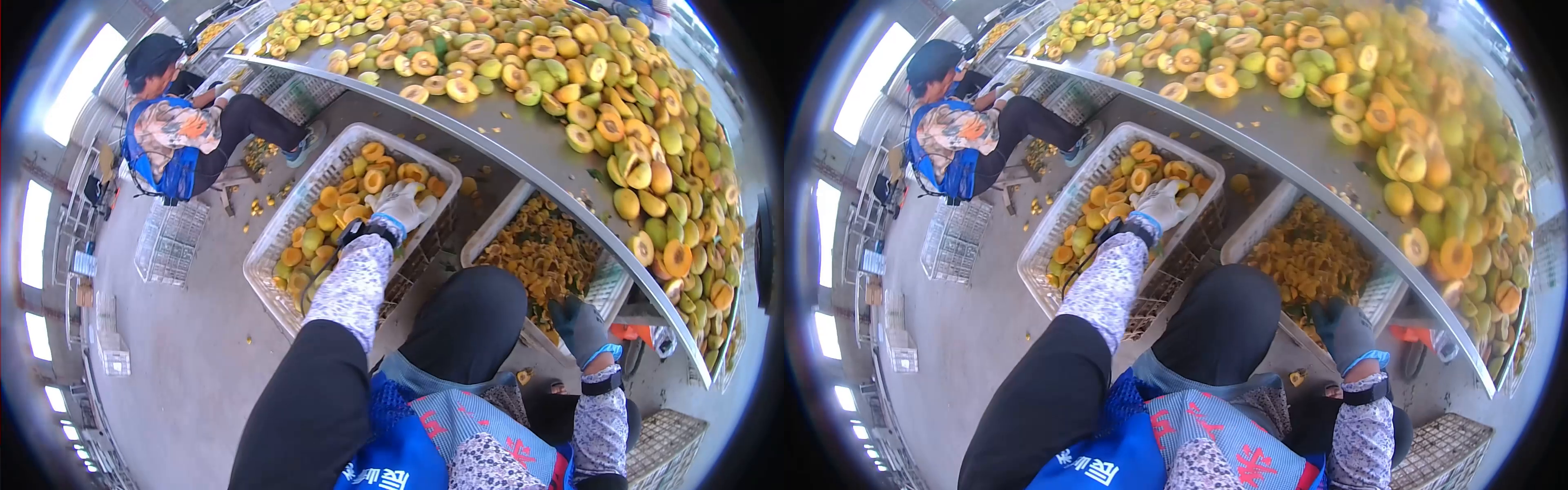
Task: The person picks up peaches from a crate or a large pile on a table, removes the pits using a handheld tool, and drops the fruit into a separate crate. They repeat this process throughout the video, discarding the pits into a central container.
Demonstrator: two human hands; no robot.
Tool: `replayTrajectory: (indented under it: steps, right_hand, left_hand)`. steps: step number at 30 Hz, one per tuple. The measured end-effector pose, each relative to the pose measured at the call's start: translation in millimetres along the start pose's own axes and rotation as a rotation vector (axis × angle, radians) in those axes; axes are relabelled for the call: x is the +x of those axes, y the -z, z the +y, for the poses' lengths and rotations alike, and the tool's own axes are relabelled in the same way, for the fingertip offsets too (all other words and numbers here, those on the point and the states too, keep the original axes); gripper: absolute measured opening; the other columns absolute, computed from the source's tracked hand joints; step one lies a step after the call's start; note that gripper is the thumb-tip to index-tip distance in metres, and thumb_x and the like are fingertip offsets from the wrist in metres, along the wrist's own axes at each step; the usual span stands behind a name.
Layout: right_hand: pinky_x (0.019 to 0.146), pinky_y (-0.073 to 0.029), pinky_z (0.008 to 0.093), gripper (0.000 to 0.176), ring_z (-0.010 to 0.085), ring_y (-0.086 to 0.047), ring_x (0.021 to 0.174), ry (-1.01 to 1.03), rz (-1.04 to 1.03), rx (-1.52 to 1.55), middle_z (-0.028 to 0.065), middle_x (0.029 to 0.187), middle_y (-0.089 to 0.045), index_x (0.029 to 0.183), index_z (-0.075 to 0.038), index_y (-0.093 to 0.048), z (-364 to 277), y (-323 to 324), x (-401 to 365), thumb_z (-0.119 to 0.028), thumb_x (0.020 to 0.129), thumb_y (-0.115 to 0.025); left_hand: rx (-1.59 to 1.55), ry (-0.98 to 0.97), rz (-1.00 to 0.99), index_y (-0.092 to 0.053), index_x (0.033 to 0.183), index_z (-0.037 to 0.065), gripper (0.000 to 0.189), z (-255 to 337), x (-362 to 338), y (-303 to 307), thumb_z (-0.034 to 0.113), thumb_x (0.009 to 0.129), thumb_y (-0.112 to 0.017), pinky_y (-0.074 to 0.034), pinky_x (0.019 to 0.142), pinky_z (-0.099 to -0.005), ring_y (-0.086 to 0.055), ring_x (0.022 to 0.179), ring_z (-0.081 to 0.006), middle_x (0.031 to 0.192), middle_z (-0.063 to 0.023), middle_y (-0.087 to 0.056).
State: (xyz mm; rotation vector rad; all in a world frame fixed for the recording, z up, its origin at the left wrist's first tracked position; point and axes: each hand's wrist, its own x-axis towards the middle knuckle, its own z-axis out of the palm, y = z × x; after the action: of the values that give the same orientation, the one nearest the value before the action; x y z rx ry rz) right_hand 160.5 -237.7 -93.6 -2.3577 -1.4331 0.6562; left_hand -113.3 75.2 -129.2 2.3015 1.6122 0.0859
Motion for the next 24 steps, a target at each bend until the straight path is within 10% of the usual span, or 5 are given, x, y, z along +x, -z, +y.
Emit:
replayTrajectory:
  steps: [14,18,20,23,24]
  right_hand:
    - [0.064,-0.049,0.0480,0.031,0.0422,-0.067,0.076,0.051,0.030,0.027,0.0220,0.076,-0.067,0.090,-0.001,-0.066,0,-22,20,-0.032,0.093,-0.067]
    - [0.066,-0.051,0.0480,0.033,0.0428,-0.068,0.079,-0.097,0.057,0.024,0.0234,0.079,-0.068,0.089,-0.001,-0.066,-22,-1,11,-0.034,0.092,-0.069]
    - [0.068,-0.052,0.0484,0.033,0.0443,-0.067,0.081,-0.078,0.040,0.054,0.0245,0.081,-0.068,0.093,-0.002,-0.067,-20,3,10,-0.035,0.092,-0.069]
    - [0.067,-0.051,0.0499,0.033,0.0452,-0.066,0.080,-0.052,0.014,0.092,0.0253,0.080,-0.067,0.091,-0.002,-0.065,-27,9,13,-0.034,0.093,-0.066]
    - [0.066,-0.051,0.0500,0.033,0.0454,-0.066,0.079,-0.050,-0.011,0.102,0.0252,0.079,-0.066,0.091,-0.002,-0.065,-26,9,13,-0.034,0.093,-0.066]
  left_hand:
    - [0.049,0.056,-0.084,-0.068,0.116,0.012,0.036,-196,-63,36,0.036,0.092,-0.060,-0.026,0.114,-0.0561,-0.043,0.138,-0.0320,0.145,-0.0117,-0.051]
    - [0.398,0.104,0.182,-0.068,0.099,0.007,0.020,-116,-48,64,0.021,0.086,-0.060,-0.045,0.096,-0.0531,-0.058,0.115,-0.0354,0.121,-0.0208,-0.062]
    - [0.160,-0.267,0.388,-0.068,0.101,0.003,0.016,-19,-42,76,0.010,0.089,-0.059,-0.054,0.085,-0.0436,-0.066,0.097,-0.0365,0.102,-0.0169,-0.070]
    - [-0.559,-0.365,0.046,-0.071,0.114,0.009,0.030,90,-11,32,0.020,0.090,-0.059,-0.052,0.092,-0.0394,-0.067,0.103,-0.0361,0.108,-0.0197,-0.071]
    - [-0.710,-0.072,-0.118,-0.073,0.112,0.007,0.026,125,9,17,0.013,0.090,-0.059,-0.051,0.082,-0.0349,-0.067,0.092,-0.0209,0.102,-0.0148,-0.072]
